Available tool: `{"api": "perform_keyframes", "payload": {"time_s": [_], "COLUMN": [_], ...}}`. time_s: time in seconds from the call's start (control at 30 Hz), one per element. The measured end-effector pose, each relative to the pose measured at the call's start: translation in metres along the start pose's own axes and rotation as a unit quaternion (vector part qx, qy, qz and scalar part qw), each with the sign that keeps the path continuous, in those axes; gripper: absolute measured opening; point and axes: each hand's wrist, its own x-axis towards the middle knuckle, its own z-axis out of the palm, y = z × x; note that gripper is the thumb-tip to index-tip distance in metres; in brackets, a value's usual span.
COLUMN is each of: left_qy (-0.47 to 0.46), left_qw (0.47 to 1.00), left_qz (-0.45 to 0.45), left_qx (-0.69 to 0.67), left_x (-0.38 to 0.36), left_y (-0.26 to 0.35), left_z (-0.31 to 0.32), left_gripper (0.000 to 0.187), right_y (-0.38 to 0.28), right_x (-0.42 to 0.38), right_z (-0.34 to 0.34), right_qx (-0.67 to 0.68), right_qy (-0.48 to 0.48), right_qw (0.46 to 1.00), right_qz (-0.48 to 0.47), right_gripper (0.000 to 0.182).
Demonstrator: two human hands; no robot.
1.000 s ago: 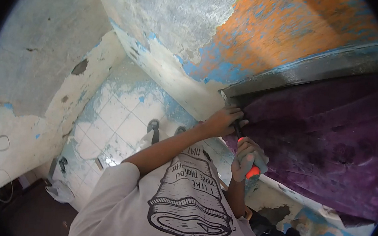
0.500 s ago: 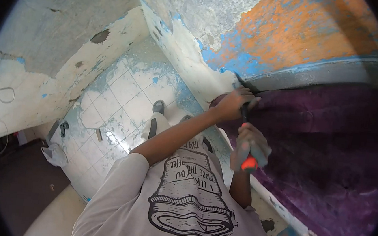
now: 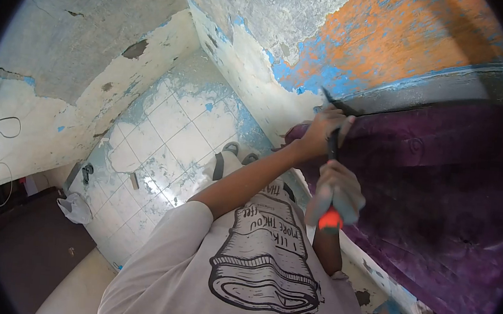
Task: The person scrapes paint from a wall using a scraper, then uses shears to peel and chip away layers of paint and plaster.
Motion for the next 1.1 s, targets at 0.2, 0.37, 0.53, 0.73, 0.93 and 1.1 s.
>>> {"api": "perform_keyframes", "payload": {"time_s": [0.2,0.37,0.53,0.73,0.93,1.1], "left_qy": [-0.038,-0.013,-0.031,0.008,-0.012,0.025], "left_qw": [0.999,0.999,0.997,0.999,0.999,0.999], "left_qz": [-0.027,-0.004,-0.067,0.007,-0.007,-0.029], "left_qx": [-0.009,-0.039,-0.024,-0.040,-0.033,-0.031], "left_x": [-0.019,-0.006,-0.013,-0.003,-0.001,-0.008], "left_y": [-0.031,-0.023,-0.045,-0.038,-0.032,-0.050], "left_z": [-0.011,-0.018,-0.032,-0.024,-0.038,-0.032], "left_gripper": [0.033,0.033,0.031,0.031,0.034,0.033], "right_y": [0.020,0.017,0.038,0.027,0.020,0.038], "right_x": [-0.021,-0.012,-0.030,-0.021,-0.016,-0.025], "right_z": [0.018,0.024,0.039,0.035,0.048,0.044], "right_qx": [-0.080,-0.056,-0.089,-0.067,-0.072,-0.056], "right_qy": [0.001,-0.009,-0.022,-0.070,-0.040,-0.031], "right_qw": [0.996,0.998,0.994,0.994,0.996,0.997], "right_qz": [0.046,-0.008,0.065,0.046,0.044,0.031], "right_gripper": [0.032,0.037,0.040,0.038,0.038,0.037]}}
